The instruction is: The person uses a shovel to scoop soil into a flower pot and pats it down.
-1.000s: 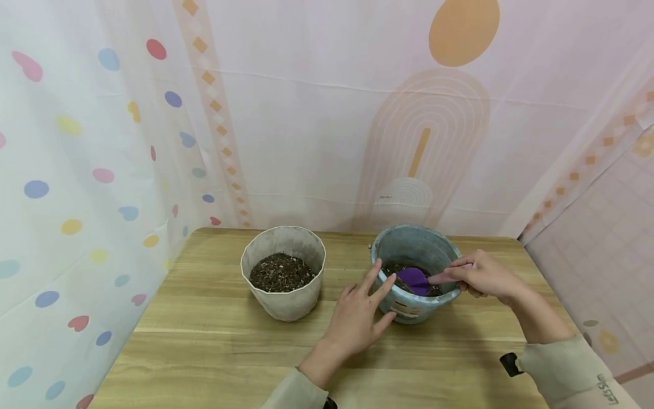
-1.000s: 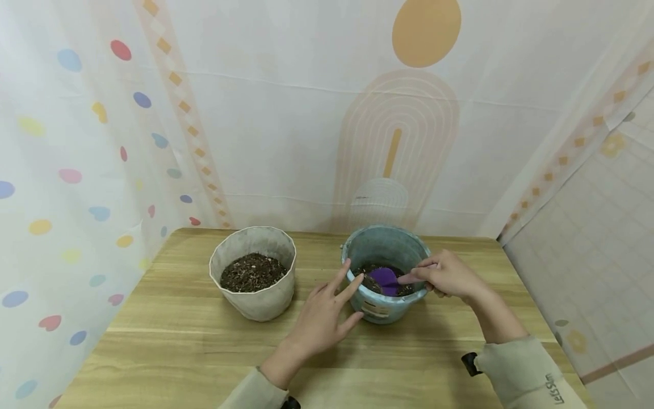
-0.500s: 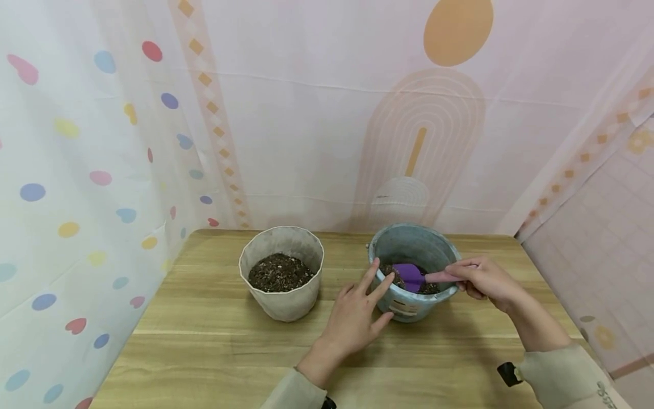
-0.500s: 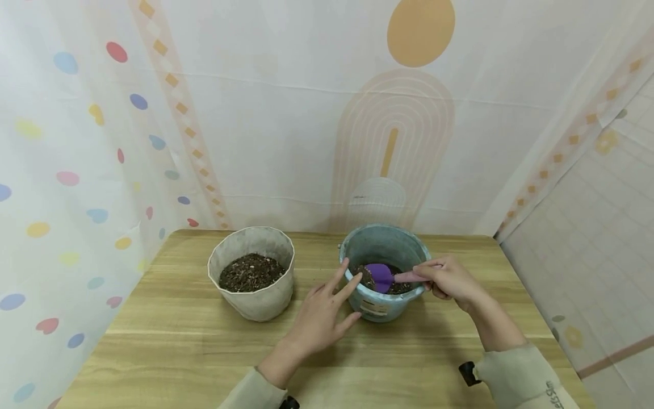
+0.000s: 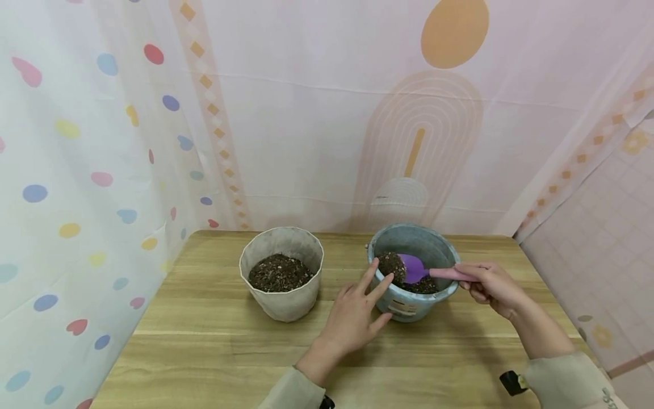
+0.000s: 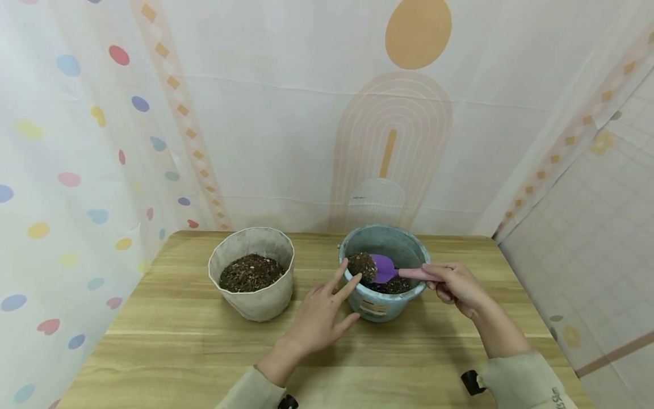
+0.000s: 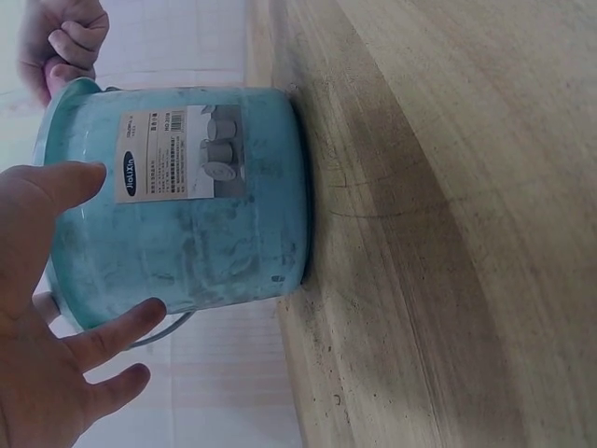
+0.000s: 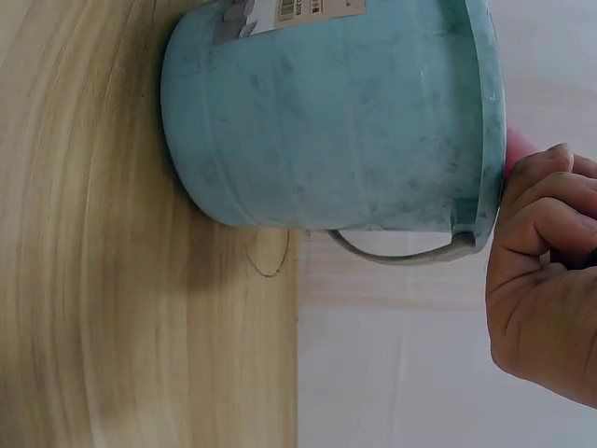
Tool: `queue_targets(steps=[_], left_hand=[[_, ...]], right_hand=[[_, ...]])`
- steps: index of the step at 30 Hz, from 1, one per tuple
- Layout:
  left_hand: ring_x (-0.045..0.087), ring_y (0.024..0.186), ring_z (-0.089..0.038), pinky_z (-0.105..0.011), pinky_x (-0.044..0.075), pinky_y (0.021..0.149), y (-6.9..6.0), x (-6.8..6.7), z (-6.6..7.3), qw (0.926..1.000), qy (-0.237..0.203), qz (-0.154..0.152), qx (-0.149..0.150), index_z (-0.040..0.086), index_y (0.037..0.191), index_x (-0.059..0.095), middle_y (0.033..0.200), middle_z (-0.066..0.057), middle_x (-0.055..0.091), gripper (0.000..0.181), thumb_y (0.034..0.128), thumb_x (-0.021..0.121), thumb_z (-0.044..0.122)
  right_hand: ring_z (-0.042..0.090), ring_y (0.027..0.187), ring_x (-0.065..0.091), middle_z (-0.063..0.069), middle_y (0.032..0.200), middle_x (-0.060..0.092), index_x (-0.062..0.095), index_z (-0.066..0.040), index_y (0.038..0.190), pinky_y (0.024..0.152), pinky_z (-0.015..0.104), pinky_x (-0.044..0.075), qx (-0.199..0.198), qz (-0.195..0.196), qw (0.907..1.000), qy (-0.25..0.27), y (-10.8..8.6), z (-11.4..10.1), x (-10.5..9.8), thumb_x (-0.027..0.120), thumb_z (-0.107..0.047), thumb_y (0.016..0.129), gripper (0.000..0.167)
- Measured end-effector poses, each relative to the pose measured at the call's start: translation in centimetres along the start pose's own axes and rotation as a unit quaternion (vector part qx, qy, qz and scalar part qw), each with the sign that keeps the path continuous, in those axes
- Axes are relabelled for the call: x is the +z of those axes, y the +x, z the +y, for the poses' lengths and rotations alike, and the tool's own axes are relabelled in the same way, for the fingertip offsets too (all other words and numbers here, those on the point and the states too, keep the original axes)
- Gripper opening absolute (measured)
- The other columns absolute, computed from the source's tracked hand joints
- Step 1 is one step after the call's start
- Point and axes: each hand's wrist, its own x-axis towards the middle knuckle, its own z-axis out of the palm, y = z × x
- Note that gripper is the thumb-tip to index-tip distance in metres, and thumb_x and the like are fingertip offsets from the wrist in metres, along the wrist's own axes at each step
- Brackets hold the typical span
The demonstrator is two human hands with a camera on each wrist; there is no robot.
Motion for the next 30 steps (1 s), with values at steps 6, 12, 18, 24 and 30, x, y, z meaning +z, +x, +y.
queue_targets(steps=[6, 12, 18, 24, 30], left_hand=[[0.065, 0.11, -0.029, -0.048, 0.048, 0.102, -0.1, -0.1, -0.1, 1.0, -0.002, -0.007, -0.005, 0.028, 0.161, 0.029, 0.169, -0.009, 0.013, 0.084, 0.0916, 0.073, 0.047], [0.065, 0.109, -0.03, -0.048, 0.048, 0.103, -0.3, -0.1, -0.2, 0.9998, 0.017, -0.008, -0.001, 0.026, 0.161, 0.03, 0.169, -0.012, 0.015, 0.085, 0.0907, 0.073, 0.048], [0.03, 0.148, -0.039, -0.054, 0.033, 0.116, -0.6, -0.3, -0.2, 0.999, 0.044, 0.0, 0.001, 0.028, 0.162, 0.025, 0.169, -0.013, 0.013, 0.086, 0.0917, 0.069, 0.052], [0.021, 0.152, -0.036, -0.052, 0.026, 0.119, -1.2, -1.1, -0.5, 0.9973, 0.033, 0.064, 0.018, 0.023, 0.157, 0.04, 0.166, -0.012, 0.023, 0.076, 0.0911, 0.072, 0.044], [0.035, 0.147, -0.034, -0.053, 0.026, 0.12, -2.6, -2.2, -1.6, 0.9836, 0.025, 0.176, 0.032, 0.015, 0.141, 0.06, 0.158, -0.012, 0.04, 0.059, 0.0867, 0.075, 0.033]], right_hand=[[0.009, 0.046, 0.025, -0.002, 0.118, 0.073, 0.062, -0.008, 0.068, 0.046, 0.038, 0.009, -0.017, 0.005, 0.9991, 0.038, -0.2, 0.5, -0.2, 0.041, -0.019, 0.111, 0.049], [0.01, 0.045, 0.025, -0.002, 0.118, 0.073, 0.065, -0.007, 0.069, 0.045, 0.038, 0.008, -0.036, 0.007, 0.9973, 0.063, -0.3, 0.8, -0.3, 0.044, -0.021, 0.11, 0.048], [0.01, 0.045, 0.025, -0.001, 0.117, 0.074, 0.075, 0.001, 0.114, 0.044, 0.037, 0.007, -0.064, -0.012, 0.9946, 0.081, -0.3, 0.4, -0.6, 0.039, -0.018, 0.111, 0.041], [0.01, 0.044, 0.024, 0.0, 0.12, 0.073, 0.067, 0.003, 0.126, 0.043, 0.035, 0.007, -0.081, -0.024, 0.9923, 0.091, -0.2, -0.3, -0.6, 0.035, -0.015, 0.112, 0.04], [0.011, 0.043, 0.021, 0.002, 0.095, 0.078, 0.077, 0.001, 0.11, 0.042, 0.035, 0.006, -0.085, -0.017, 0.9908, 0.104, 0.5, -0.8, 0.2, 0.035, -0.012, 0.111, 0.044]])
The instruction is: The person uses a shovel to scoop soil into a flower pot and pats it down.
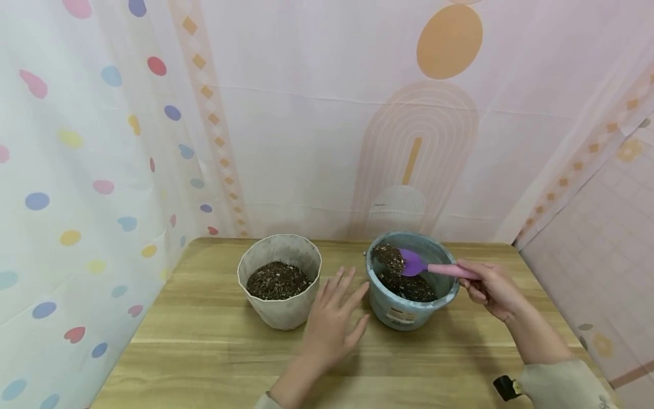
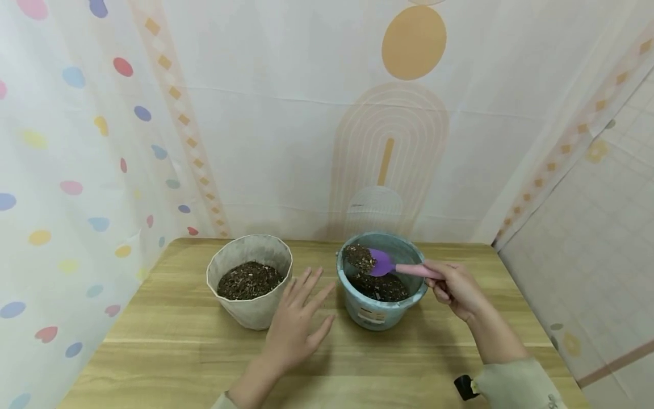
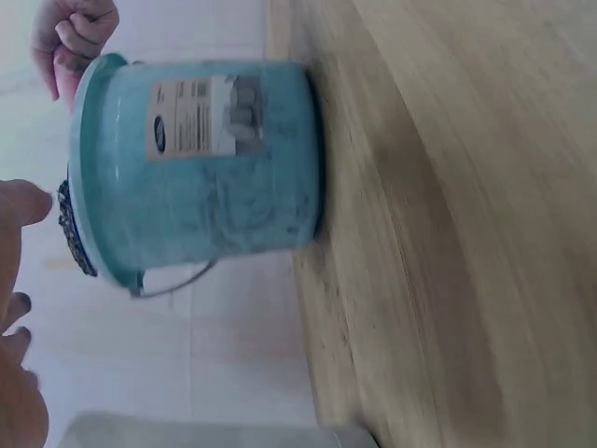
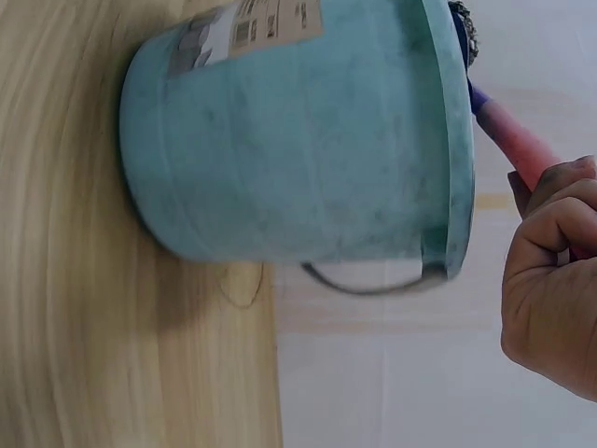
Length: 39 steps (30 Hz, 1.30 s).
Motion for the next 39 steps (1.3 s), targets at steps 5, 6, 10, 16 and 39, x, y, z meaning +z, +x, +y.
queue_targets(steps=[5, 6, 10, 16, 39], left_hand=[[0.042, 0.141, -0.037, -0.053, 0.017, 0.123, -2.0, -1.1, -2.0, 0.9937, -0.018, 0.107, -0.027, 0.01, 0.125, 0.068, 0.149, -0.014, 0.052, 0.046, 0.0822, 0.072, 0.025], [0.043, 0.14, -0.038, -0.053, 0.016, 0.123, -2.4, -1.3, -2.5, 0.9908, -0.022, 0.129, -0.035, 0.009, 0.124, 0.068, 0.148, -0.014, 0.053, 0.045, 0.0818, 0.072, 0.024], [0.043, 0.14, -0.041, -0.059, 0.017, 0.12, -3.7, -1.9, -4.4, 0.9769, -0.017, 0.2, -0.072, 0.006, 0.121, 0.069, 0.144, -0.016, 0.057, 0.043, 0.0817, 0.069, 0.023], [0.046, 0.137, -0.043, -0.067, 0.025, 0.112, -5.1, -2.8, -6.3, 0.9605, 0.009, 0.245, -0.131, 0.005, 0.115, 0.07, 0.139, -0.017, 0.06, 0.037, 0.0858, 0.065, 0.028], [0.054, 0.129, -0.039, -0.071, 0.033, 0.104, -5.9, -2.9, -6.4, 0.9659, 0.012, 0.201, -0.163, 0.006, 0.102, 0.072, 0.122, -0.014, 0.069, 0.026, 0.0873, 0.068, 0.027]], right_hand=[[0.005, 0.041, 0.028, -0.005, 0.061, 0.059, 0.076, -0.008, 0.08, 0.044, 0.032, 0.01, 0.02, 0.031, 0.9993, 0.007, 0.8, -0.2, 1.3, 0.043, -0.014, 0.109, 0.044], [0.004, 0.041, 0.03, -0.005, 0.06, 0.058, 0.075, -0.009, 0.08, 0.045, 0.032, 0.011, 0.023, 0.033, 0.9992, 0.001, 1.1, -0.3, 1.5, 0.044, -0.015, 0.109, 0.044], [0.0, 0.039, 0.035, -0.007, 0.057, 0.055, 0.069, -0.013, 0.073, 0.045, 0.031, 0.014, 0.036, 0.044, 0.9983, -0.01, 2.1, -0.6, 2.5, 0.047, -0.019, 0.108, 0.042], [-0.001, 0.039, 0.035, -0.006, 0.061, 0.058, 0.073, -0.014, 0.076, 0.041, 0.023, 0.017, 0.031, 0.033, 0.999, 0.007, 4.0, -0.6, 4.5, 0.048, -0.017, 0.107, 0.04], [0.003, 0.041, 0.036, 0.009, 0.082, 0.077, 0.08, -0.008, 0.107, 0.041, 0.019, 0.033, -0.059, 0.044, 0.9549, -0.288, 13.0, 3.9, 19.3, 0.062, -0.022, 0.1, 0.023]])
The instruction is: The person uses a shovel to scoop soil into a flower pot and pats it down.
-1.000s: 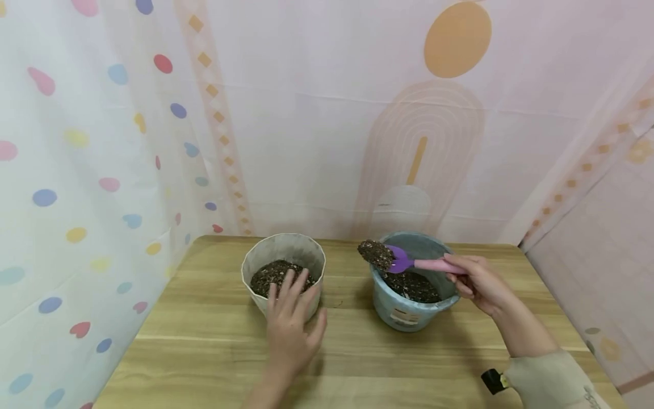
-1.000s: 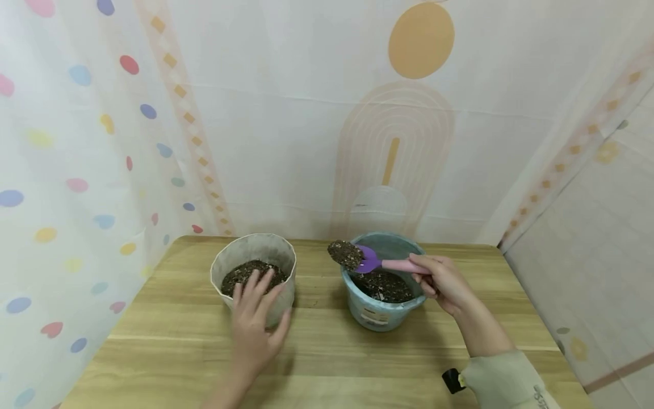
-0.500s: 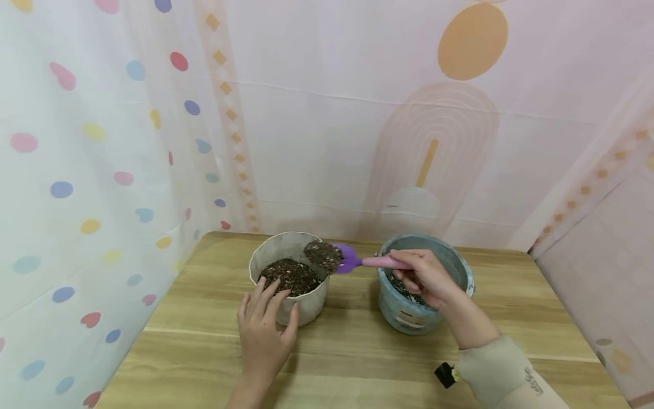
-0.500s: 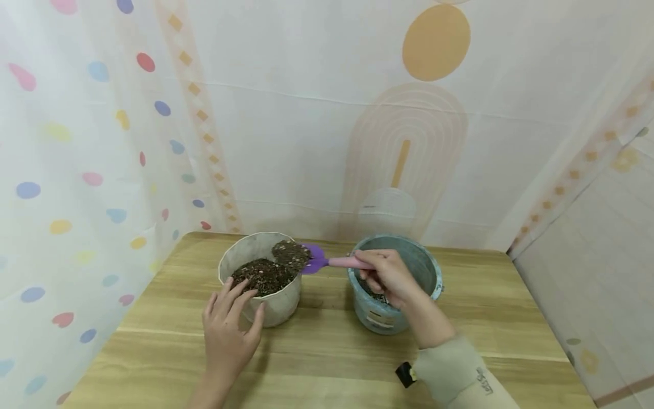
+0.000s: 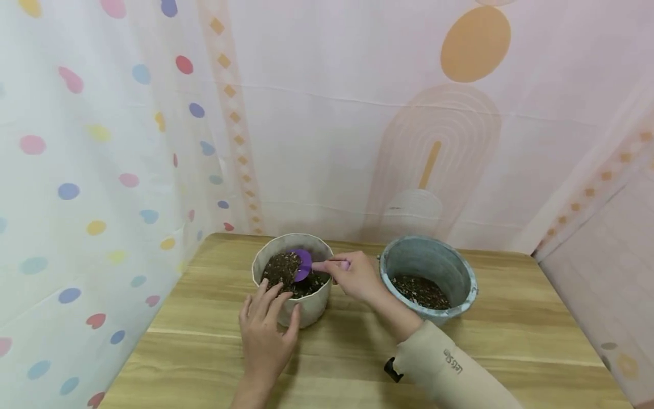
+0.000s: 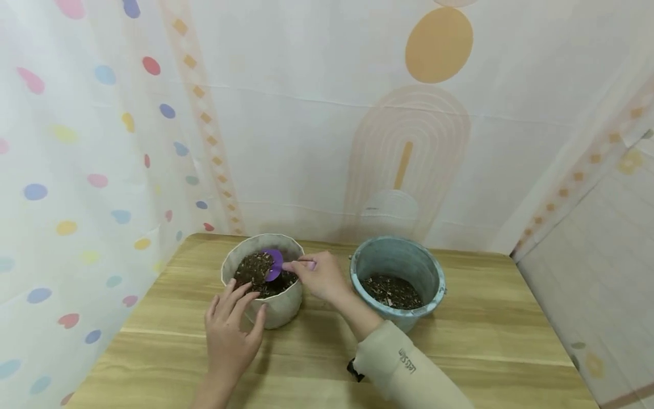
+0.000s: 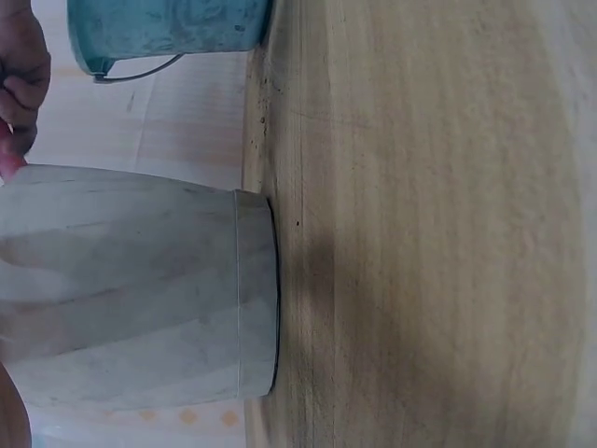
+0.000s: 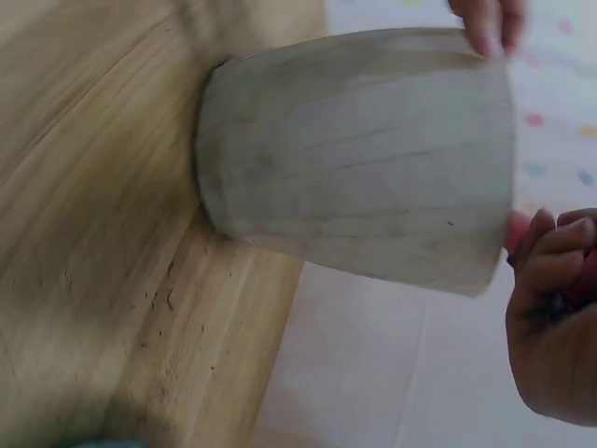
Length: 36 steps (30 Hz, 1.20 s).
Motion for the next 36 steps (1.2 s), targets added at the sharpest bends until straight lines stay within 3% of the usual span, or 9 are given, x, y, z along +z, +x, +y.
queue_targets(steps=[3, 7, 9, 12, 15, 20, 23, 30, 36], left_hand=[[0.054, 0.129, -0.04, -0.07, 0.033, 0.105, 0.0, 0.0, 0.0, 1.0, -0.004, -0.002, -0.002, 0.006, 0.102, 0.072, 0.123, -0.014, 0.069, 0.025, 0.0867, 0.07, 0.025], [0.054, 0.13, -0.04, -0.069, 0.032, 0.107, -0.1, 0.0, 0.0, 1.0, -0.007, -0.001, -0.006, 0.005, 0.103, 0.072, 0.123, -0.014, 0.069, 0.025, 0.0873, 0.07, 0.025], [0.054, 0.13, -0.04, -0.069, 0.031, 0.107, 0.0, 0.1, 0.0, 0.9999, -0.011, -0.001, -0.007, 0.005, 0.103, 0.072, 0.123, -0.014, 0.068, 0.024, 0.087, 0.07, 0.023], [0.054, 0.129, -0.04, -0.069, 0.031, 0.106, 0.1, 0.1, 0.1, 0.9998, -0.016, 0.0, -0.008, 0.005, 0.103, 0.072, 0.123, -0.013, 0.068, 0.023, 0.086, 0.071, 0.021], [0.054, 0.129, -0.041, -0.07, 0.031, 0.106, 0.1, 0.2, 0.2, 0.9998, -0.018, -0.002, -0.009, 0.005, 0.103, 0.072, 0.122, -0.014, 0.069, 0.024, 0.0853, 0.072, 0.021], [0.053, 0.129, -0.041, -0.071, 0.026, 0.109, 0.4, 0.5, 0.3, 0.9999, -0.007, -0.007, -0.008, 0.005, 0.107, 0.072, 0.123, -0.014, 0.069, 0.029, 0.0877, 0.07, 0.027], [0.055, 0.128, -0.04, -0.069, 0.021, 0.113, 0.7, 0.7, 0.5, 0.9999, -0.01, -0.003, 0.001, 0.006, 0.11, 0.071, 0.122, -0.014, 0.069, 0.031, 0.0882, 0.068, 0.029], [0.062, 0.115, -0.038, -0.069, 0.024, 0.111, 1.8, 1.1, 1.0, 0.9984, -0.035, -0.006, 0.043, 0.006, 0.108, 0.072, 0.119, -0.013, 0.07, 0.029, 0.0859, 0.07, 0.024], [0.064, 0.114, -0.033, -0.061, 0.026, 0.115, 2.5, 1.6, 1.6, 0.9961, -0.044, -0.042, 0.064, 0.008, 0.109, 0.072, 0.119, -0.011, 0.07, 0.027, 0.0854, 0.072, 0.022]], right_hand=[[0.002, 0.047, 0.043, 0.009, 0.079, 0.075, 0.079, -0.008, 0.109, 0.048, 0.019, 0.043, -0.102, 0.046, 0.9854, -0.128, -0.2, 0.3, 0.7, 0.068, -0.018, 0.097, 0.019], [0.008, 0.05, 0.048, 0.002, 0.062, 0.063, 0.073, -0.005, 0.089, 0.05, 0.024, 0.046, -0.221, 0.089, 0.9445, -0.226, -0.6, 0.7, 0.6, 0.074, -0.011, 0.092, 0.006], [0.013, 0.051, 0.053, 0.002, 0.061, 0.06, 0.072, -0.004, 0.091, 0.05, 0.027, 0.049, -0.255, 0.103, 0.9292, -0.246, -1.0, 1.0, 0.2, 0.076, -0.009, 0.09, 0.007], [0.017, 0.057, 0.062, 0.005, 0.071, 0.07, 0.073, -0.004, 0.1, 0.055, 0.033, 0.054, -0.269, 0.129, 0.9184, -0.26, -1.6, 1.3, -0.8, 0.076, -0.01, 0.09, 0.012], [0.017, 0.06, 0.065, 0.007, 0.081, 0.074, 0.075, -0.004, 0.109, 0.057, 0.034, 0.055, -0.254, 0.143, 0.9259, -0.241, -2.3, 1.4, -1.9, 0.075, -0.011, 0.091, 0.02], [0.009, 0.054, 0.064, 0.001, 0.073, 0.072, 0.075, -0.003, 0.115, 0.055, 0.027, 0.053, -0.168, 0.119, 0.9705, -0.126, -3.4, 1.4, -4.1, 0.071, -0.013, 0.096, 0.022], [0.012, 0.055, 0.067, 0.001, 0.075, 0.072, 0.074, -0.005, 0.118, 0.054, 0.029, 0.056, -0.095, 0.101, 0.989, -0.051, -4.1, 1.4, -5.2, 0.067, -0.02, 0.1, 0.025], [0.023, 0.07, 0.073, 0.015, 0.083, 0.072, 0.071, 0.002, 0.117, 0.064, 0.039, 0.062, -0.012, 0.097, 0.9935, 0.058, -5.3, 1.9, -8.0, 0.063, -0.022, 0.102, 0.03], [0.026, 0.079, 0.075, 0.02, 0.09, 0.074, 0.07, 0.005, 0.12, 0.07, 0.036, 0.063, 0.004, 0.12, 0.9908, 0.063, -6.3, 2.0, -10.8, 0.062, -0.023, 0.103, 0.034]])
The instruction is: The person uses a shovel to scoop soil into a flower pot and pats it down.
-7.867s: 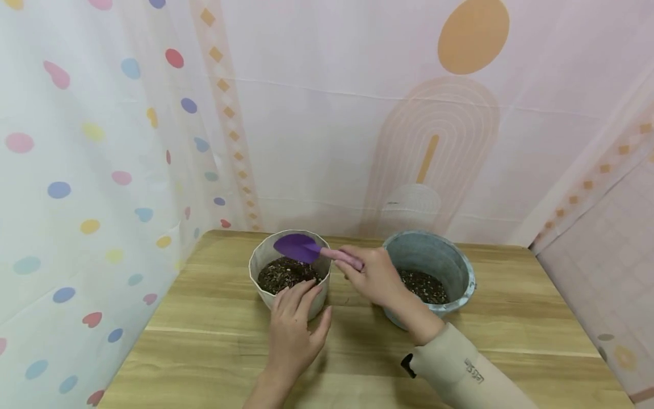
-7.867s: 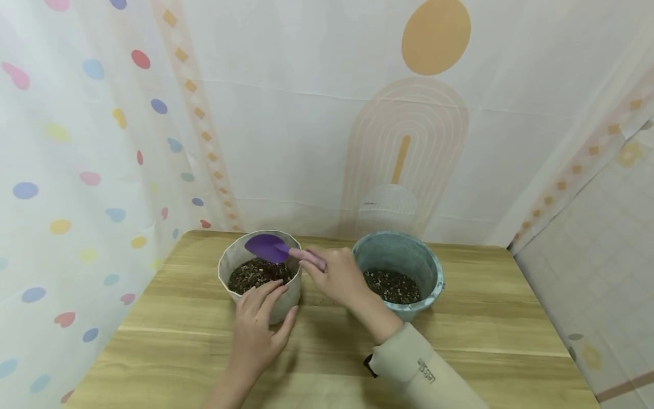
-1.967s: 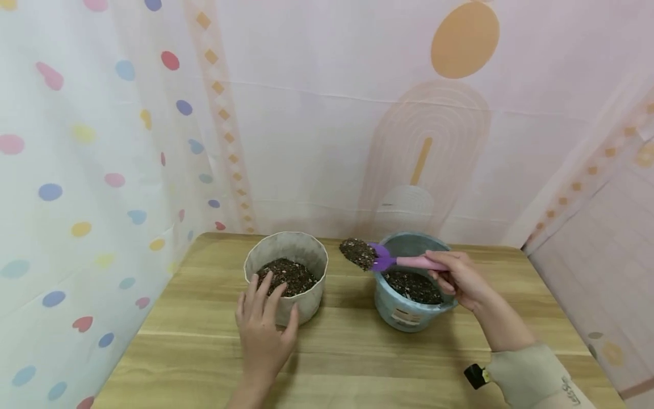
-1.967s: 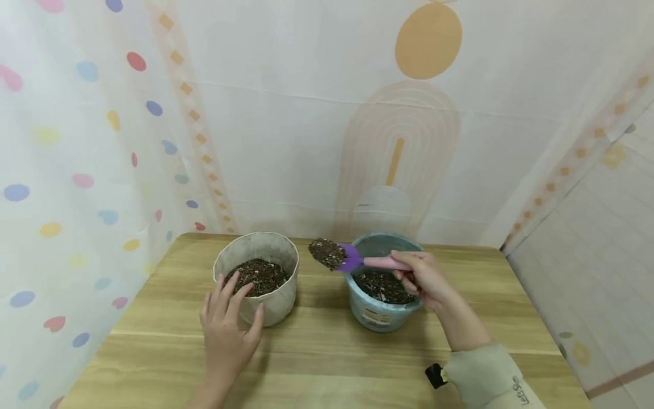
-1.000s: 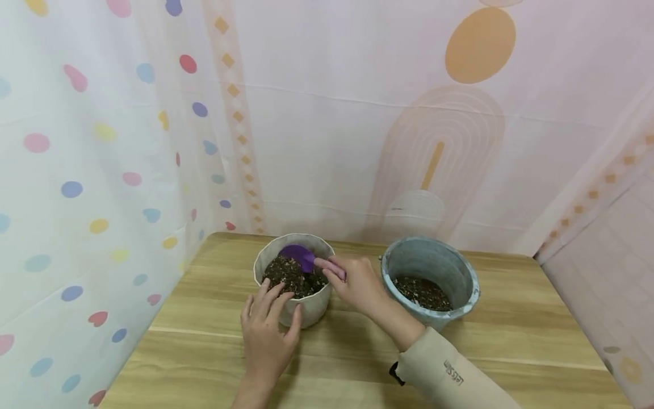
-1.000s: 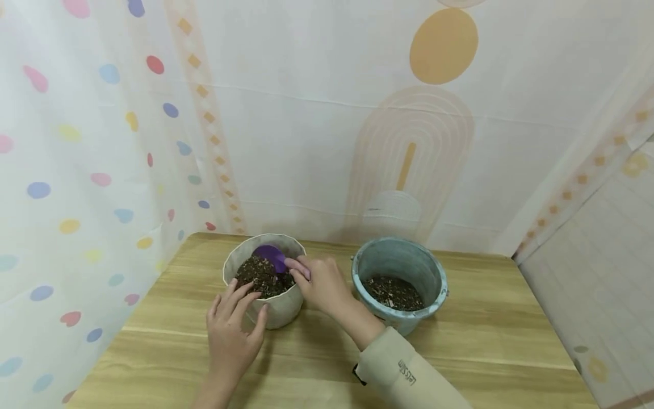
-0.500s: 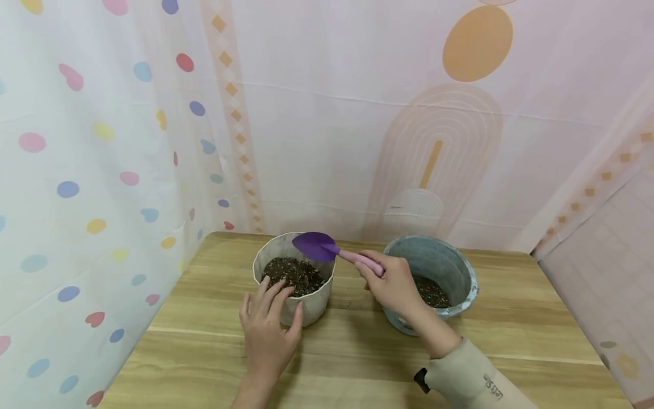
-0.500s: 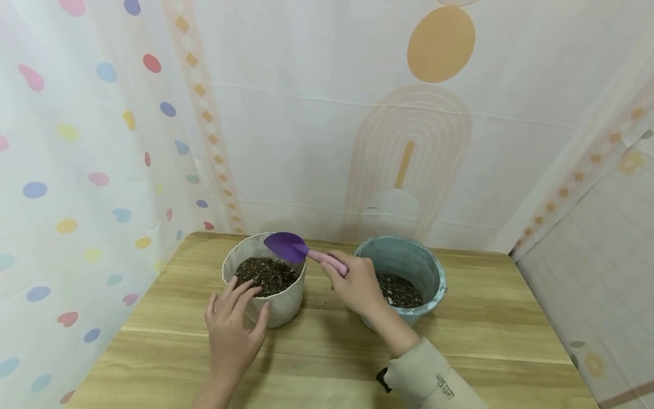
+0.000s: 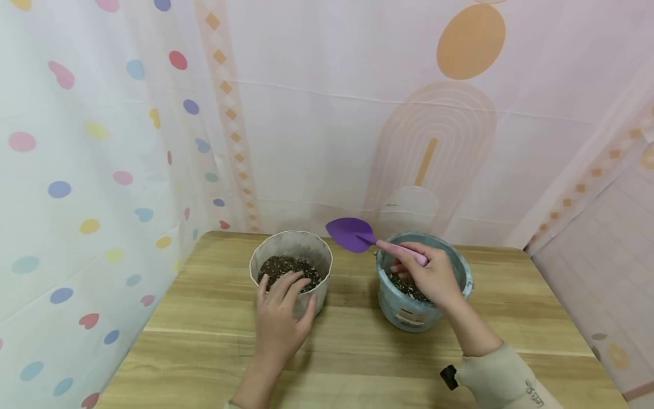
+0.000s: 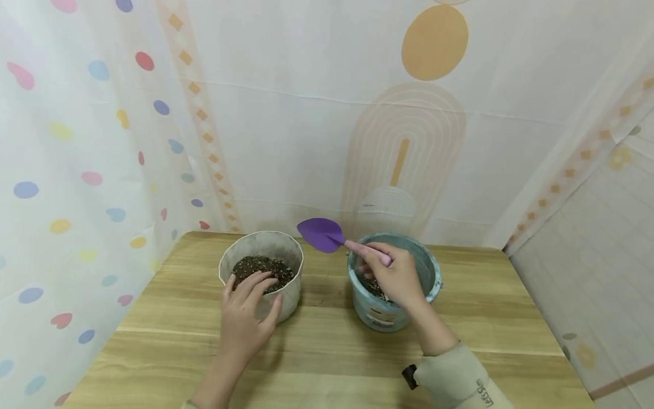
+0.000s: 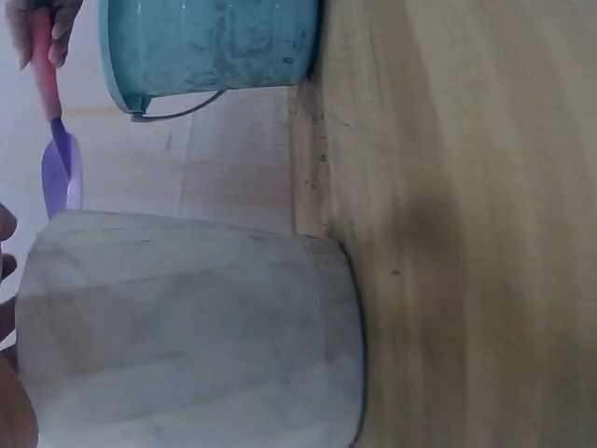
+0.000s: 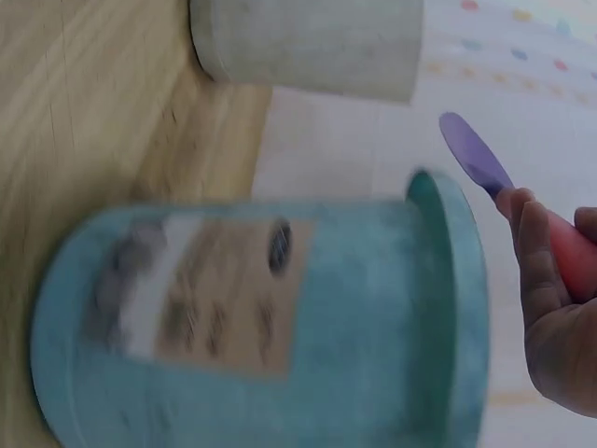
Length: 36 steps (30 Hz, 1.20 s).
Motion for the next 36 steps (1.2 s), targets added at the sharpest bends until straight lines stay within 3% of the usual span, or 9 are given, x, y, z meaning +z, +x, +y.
queue_targets(steps=[5, 11, 16, 19, 23, 25, 29, 32, 36], left_hand=[[0.063, 0.115, -0.029, -0.058, 0.034, 0.112, 0.8, 0.3, 0.4, 0.999, -0.015, -0.028, 0.033, 0.009, 0.108, 0.072, 0.119, -0.009, 0.07, 0.026, 0.0835, 0.075, 0.019], [0.06, 0.121, -0.031, -0.05, 0.042, 0.109, 1.7, 0.7, 1.3, 0.9938, -0.061, -0.071, 0.061, 0.007, 0.111, 0.071, 0.124, -0.011, 0.066, 0.028, 0.0847, 0.075, 0.016], [0.06, 0.12, -0.03, -0.044, 0.048, 0.104, 2.2, 1.0, 2.8, 0.9871, -0.084, -0.102, 0.09, 0.009, 0.112, 0.07, 0.129, -0.009, 0.064, 0.031, 0.0832, 0.078, 0.018], [0.062, 0.118, -0.028, -0.044, 0.049, 0.102, 2.4, 1.5, 3.8, 0.9834, -0.086, -0.124, 0.101, 0.011, 0.112, 0.07, 0.131, -0.008, 0.063, 0.033, 0.0821, 0.081, 0.019], [0.058, 0.124, -0.028, -0.046, 0.046, 0.107, 2.8, 2.4, 5.4, 0.9748, -0.077, -0.187, 0.093, 0.013, 0.12, 0.07, 0.139, -0.01, 0.059, 0.038, 0.0856, 0.079, 0.027], [0.054, 0.131, -0.03, -0.049, 0.044, 0.11, 3.0, 2.9, 6.2, 0.967, -0.071, -0.23, 0.084, 0.013, 0.127, 0.067, 0.146, -0.012, 0.053, 0.043, 0.0887, 0.077, 0.031], [0.041, 0.143, -0.032, -0.056, 0.039, 0.112, 3.3, 4.1, 7.2, 0.9479, -0.046, -0.307, 0.071, 0.018, 0.143, 0.059, 0.157, -0.015, 0.04, 0.055, 0.0935, 0.073, 0.038], [0.033, 0.148, -0.03, -0.057, 0.038, 0.113, 3.3, 4.7, 7.4, 0.9361, -0.02, -0.345, 0.066, 0.022, 0.148, 0.053, 0.162, -0.012, 0.034, 0.059, 0.0951, 0.07, 0.041], [0.037, 0.147, -0.028, -0.054, 0.039, 0.113, 3.1, 5.1, 7.5, 0.9277, -0.001, -0.368, 0.063, 0.025, 0.152, 0.049, 0.163, -0.01, 0.032, 0.062, 0.0958, 0.068, 0.043]], right_hand=[[0.015, 0.079, 0.074, 0.025, 0.093, 0.074, 0.066, 0.01, 0.123, 0.071, 0.033, 0.062, -0.017, 0.012, 0.9996, -0.02, -0.4, -0.4, -3.0, 0.062, -0.015, 0.102, 0.032], [0.012, 0.081, 0.074, 0.006, 0.092, 0.077, 0.061, 0.015, 0.126, 0.071, 0.03, 0.062, -0.038, -0.013, 0.9975, -0.058, -1.2, -1.1, -7.4, 0.06, -0.009, 0.102, 0.034], [0.011, 0.079, 0.073, 0.004, 0.092, 0.077, 0.063, 0.013, 0.125, 0.07, 0.027, 0.061, -0.042, -0.049, 0.9869, -0.148, -1.8, -2.1, -10.9, 0.059, -0.011, 0.103, 0.033], [0.01, 0.076, 0.071, 0.008, 0.091, 0.077, 0.067, 0.008, 0.121, 0.063, 0.027, 0.059, -0.053, -0.066, 0.9727, -0.216, -1.8, -2.2, -11.8, 0.061, -0.013, 0.102, 0.029], [0.005, 0.065, 0.064, 0.011, 0.093, 0.077, 0.071, 0.005, 0.116, 0.059, 0.028, 0.052, -0.095, -0.074, 0.9372, -0.327, -1.5, -1.2, -11.2, 0.068, -0.01, 0.097, 0.025], [0.003, 0.058, 0.056, 0.012, 0.095, 0.077, 0.073, 0.004, 0.11, 0.056, 0.028, 0.048, -0.112, -0.08, 0.9187, -0.37, -1.2, -0.4, -10.4, 0.07, -0.006, 0.094, 0.02], [0.004, 0.051, 0.048, 0.014, 0.095, 0.077, 0.074, 0.004, 0.104, 0.052, 0.028, 0.045, -0.128, -0.102, 0.8959, -0.413, -0.3, 1.5, -8.4, 0.069, 0.0, 0.091, 0.014], [0.01, 0.054, 0.055, 0.015, 0.087, 0.074, 0.073, 0.004, 0.1, 0.052, 0.032, 0.049, -0.143, -0.099, 0.8816, -0.439, 0.3, 2.7, -7.0, 0.07, 0.0, 0.09, 0.012], [0.018, 0.06, 0.064, 0.015, 0.082, 0.073, 0.073, 0.004, 0.094, 0.056, 0.039, 0.055, -0.146, -0.105, 0.8798, -0.44, 0.5, 3.5, -6.2, 0.071, -0.003, 0.09, 0.008]])
